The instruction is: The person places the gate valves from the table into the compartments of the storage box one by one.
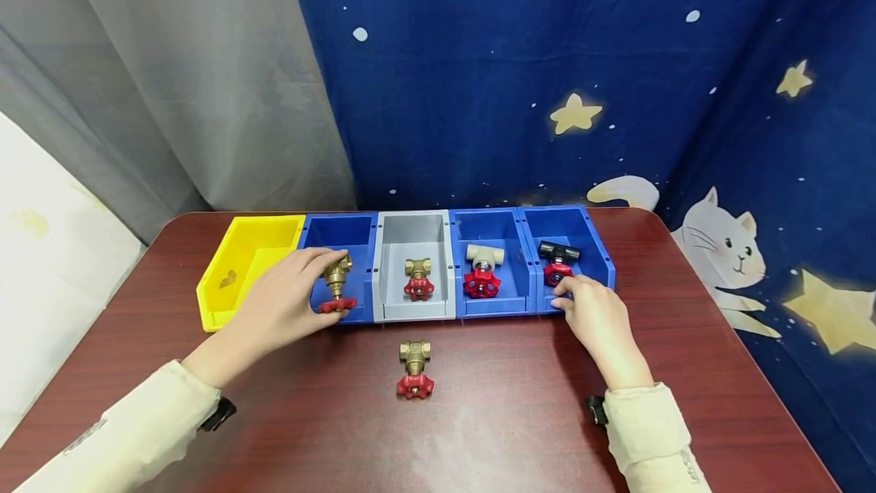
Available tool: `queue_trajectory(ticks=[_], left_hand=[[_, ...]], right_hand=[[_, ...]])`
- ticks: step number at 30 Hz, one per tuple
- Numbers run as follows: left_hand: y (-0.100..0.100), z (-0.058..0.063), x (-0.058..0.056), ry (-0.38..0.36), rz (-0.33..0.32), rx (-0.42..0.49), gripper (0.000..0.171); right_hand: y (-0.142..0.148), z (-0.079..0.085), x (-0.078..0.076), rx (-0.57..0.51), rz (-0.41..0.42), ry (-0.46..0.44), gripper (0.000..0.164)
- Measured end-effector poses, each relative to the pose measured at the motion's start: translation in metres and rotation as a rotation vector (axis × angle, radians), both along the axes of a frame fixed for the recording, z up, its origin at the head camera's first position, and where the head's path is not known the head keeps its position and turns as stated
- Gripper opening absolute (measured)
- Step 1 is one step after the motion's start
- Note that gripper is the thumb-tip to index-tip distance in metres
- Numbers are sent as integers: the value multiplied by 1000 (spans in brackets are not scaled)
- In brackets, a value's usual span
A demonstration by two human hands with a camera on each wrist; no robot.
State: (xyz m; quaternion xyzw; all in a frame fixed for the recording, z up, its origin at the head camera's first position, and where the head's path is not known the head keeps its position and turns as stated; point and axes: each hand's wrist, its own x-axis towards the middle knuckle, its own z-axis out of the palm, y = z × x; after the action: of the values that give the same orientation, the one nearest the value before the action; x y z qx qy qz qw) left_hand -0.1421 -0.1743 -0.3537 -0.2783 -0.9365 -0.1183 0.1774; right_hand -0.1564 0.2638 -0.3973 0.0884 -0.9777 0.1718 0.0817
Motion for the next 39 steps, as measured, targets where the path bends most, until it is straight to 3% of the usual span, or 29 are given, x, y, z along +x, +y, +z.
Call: queue_trajectory(ticks=[20,39], left_hand=[[-4,-8,-21,-110,85,-6,87],[0,-17,-43,-160,134,-92,83]], right_hand=[[-1,1,0,3,-3,-13,10],[0,1,0,4,-5,-8,10]])
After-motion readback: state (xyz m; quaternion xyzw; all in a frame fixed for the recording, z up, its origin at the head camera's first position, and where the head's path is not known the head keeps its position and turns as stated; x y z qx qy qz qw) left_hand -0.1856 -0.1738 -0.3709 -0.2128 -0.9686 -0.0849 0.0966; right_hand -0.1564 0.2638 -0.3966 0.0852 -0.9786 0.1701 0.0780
